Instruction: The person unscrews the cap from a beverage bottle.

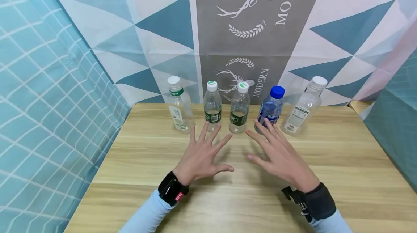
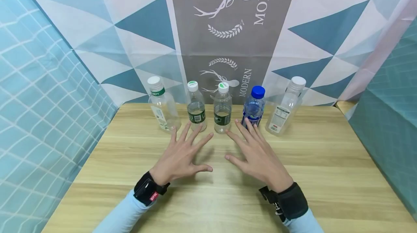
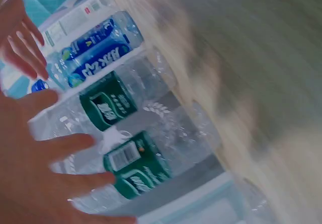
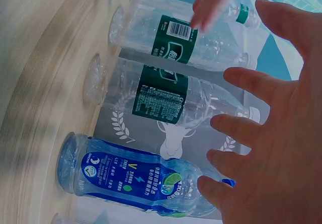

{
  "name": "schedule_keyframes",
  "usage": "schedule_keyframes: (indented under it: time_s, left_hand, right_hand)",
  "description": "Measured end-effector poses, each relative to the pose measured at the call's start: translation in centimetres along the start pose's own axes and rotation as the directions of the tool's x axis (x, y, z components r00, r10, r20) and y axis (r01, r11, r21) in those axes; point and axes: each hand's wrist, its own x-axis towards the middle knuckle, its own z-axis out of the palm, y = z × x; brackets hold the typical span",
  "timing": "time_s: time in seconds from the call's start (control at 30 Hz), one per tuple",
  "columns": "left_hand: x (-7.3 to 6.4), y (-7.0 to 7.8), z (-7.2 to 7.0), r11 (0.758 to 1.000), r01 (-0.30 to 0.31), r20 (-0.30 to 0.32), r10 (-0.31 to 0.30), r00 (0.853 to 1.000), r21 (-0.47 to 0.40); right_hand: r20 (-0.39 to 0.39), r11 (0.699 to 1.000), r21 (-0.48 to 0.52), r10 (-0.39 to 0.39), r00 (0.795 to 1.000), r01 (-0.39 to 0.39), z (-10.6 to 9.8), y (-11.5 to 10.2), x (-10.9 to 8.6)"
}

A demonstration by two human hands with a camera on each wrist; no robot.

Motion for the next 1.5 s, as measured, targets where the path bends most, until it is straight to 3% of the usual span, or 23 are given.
schedule_keyframes:
  time_s: [0.07, 0.1, 0.13, 0.17, 0.2, 0.23, 0.27, 0.3, 0.33, 0.37, 0.4, 0.47, 0.57, 0.63, 0.73, 0.83, 0.97, 1.07, 1.17, 1.23, 1.33, 1.4, 1.5]
  left_hand:
    - [-0.2, -0.8, 0.0, 0.994, -0.020, -0.158, 0.003, 0.987, -0.105]
    - [-0.2, -1.4, 0.0, 0.986, -0.036, -0.279, -0.011, 0.960, -0.163]
    - [-0.2, -2.1, 0.0, 0.975, -0.054, -0.411, -0.040, 0.911, -0.215]
    - [-0.3, -3.0, 0.0, 0.960, -0.068, -0.539, -0.092, 0.837, -0.271]
    - [-0.2, -4.1, 0.0, 0.940, -0.081, -0.647, -0.164, 0.745, -0.331]
    - [-0.2, -5.2, 0.1, 0.918, -0.077, -0.715, -0.249, 0.653, -0.390]
    - [-0.1, -6.3, 0.1, 0.880, -0.068, -0.740, -0.351, 0.574, -0.470]
    - [0.1, -7.5, 0.2, 0.835, -0.057, -0.733, -0.445, 0.515, -0.547]
    - [0.4, -8.6, 0.3, 0.778, -0.045, -0.693, -0.530, 0.488, -0.627]
    - [0.7, -9.6, 0.4, 0.711, -0.036, -0.634, -0.601, 0.487, -0.702]
    - [1.0, -10.6, 0.5, 0.645, -0.024, -0.565, -0.650, 0.508, -0.764]
    - [1.6, -11.9, 0.8, 0.523, -0.010, -0.430, -0.690, 0.583, -0.852]
    - [2.4, -12.8, 1.3, 0.423, 0.008, -0.306, -0.668, 0.678, -0.906]
    - [2.9, -13.1, 2.0, 0.392, 0.019, -0.265, -0.656, 0.707, -0.920]
    - [3.7, -13.5, 3.3, 0.388, 0.032, -0.251, -0.655, 0.713, -0.921]
    - [4.4, -13.9, 4.5, 0.410, 0.027, -0.274, -0.654, 0.705, -0.911]
    - [4.8, -14.0, 5.3, 0.482, 0.030, -0.339, -0.658, 0.672, -0.876]
    - [4.8, -14.0, 5.5, 0.517, 0.028, -0.379, -0.663, 0.646, -0.856]
    - [4.2, -14.0, 5.3, 0.528, 0.027, -0.390, -0.659, 0.644, -0.849]
    - [3.6, -13.7, 4.9, 0.536, 0.033, -0.390, -0.654, 0.649, -0.844]
    - [2.6, -13.0, 4.0, 0.543, 0.019, -0.391, -0.629, 0.672, -0.839]
    - [1.9, -12.2, 3.2, 0.547, 0.016, -0.385, -0.610, 0.693, -0.837]
    - [0.6, -10.6, 2.1, 0.556, 0.012, -0.367, -0.565, 0.739, -0.831]
  right_hand:
    - [-0.004, 1.000, 0.006, -0.005, 1.000, 0.005, 0.1, 0.0, -0.1]
    - [-0.007, 1.000, 0.008, -0.010, 1.000, 0.010, 0.1, 0.0, -0.1]
    - [-0.012, 1.000, 0.007, -0.017, 1.000, 0.017, 0.1, 0.0, -0.1]
    - [-0.019, 1.000, 0.007, -0.025, 1.000, 0.025, 0.1, 0.0, -0.1]
    - [-0.024, 0.999, 0.004, -0.033, 0.999, 0.033, 0.0, 0.0, 0.0]
    - [-0.031, 0.999, 0.000, -0.041, 0.999, 0.041, 0.1, 0.0, 0.0]
    - [-0.037, 0.999, -0.001, -0.048, 0.998, 0.048, 0.1, 0.0, 0.1]
    - [-0.045, 0.998, 0.001, -0.056, 0.997, 0.056, 0.1, -0.1, 0.1]
    - [-0.053, 0.998, 0.006, -0.057, 0.997, 0.058, 0.1, -0.1, 0.1]
    - [-0.062, 0.999, 0.010, -0.053, 0.997, 0.054, 0.1, -0.2, 0.1]
    - [-0.068, 0.999, 0.020, -0.046, 0.997, 0.047, 0.1, -0.3, 0.1]
    - [-0.079, 0.999, 0.037, -0.027, 0.996, 0.030, 0.2, -0.4, 0.1]
    - [-0.083, 0.999, 0.049, 0.003, 0.997, 0.001, 0.1, -0.6, -0.1]
    - [-0.071, 0.999, 0.053, 0.011, 0.997, -0.007, 0.1, -0.6, -0.1]
    - [-0.058, 0.998, 0.055, 0.013, 0.998, -0.009, 0.0, -0.6, -0.1]
    - [-0.048, 0.998, 0.054, 0.017, 0.999, -0.014, -0.1, -0.6, 0.0]
    - [-0.032, 0.998, 0.061, 0.018, 0.999, -0.016, -0.3, -0.8, 0.0]
    - [-0.030, 0.998, 0.062, 0.017, 0.999, -0.015, -0.2, -0.9, -0.1]
    - [-0.033, 0.998, 0.063, 0.018, 0.999, -0.016, 0.0, -0.9, -0.1]
    - [-0.037, 0.998, 0.066, 0.014, 0.999, -0.011, 0.1, -0.8, -0.1]
    - [-0.062, 0.998, 0.061, -0.009, 0.998, 0.013, 0.1, -0.7, -0.1]
    - [-0.093, 0.998, 0.057, -0.031, 0.995, 0.036, 0.1, -0.5, 0.0]
    - [-0.142, 0.996, 0.054, -0.064, 0.988, 0.072, 0.0, -0.5, 0.0]
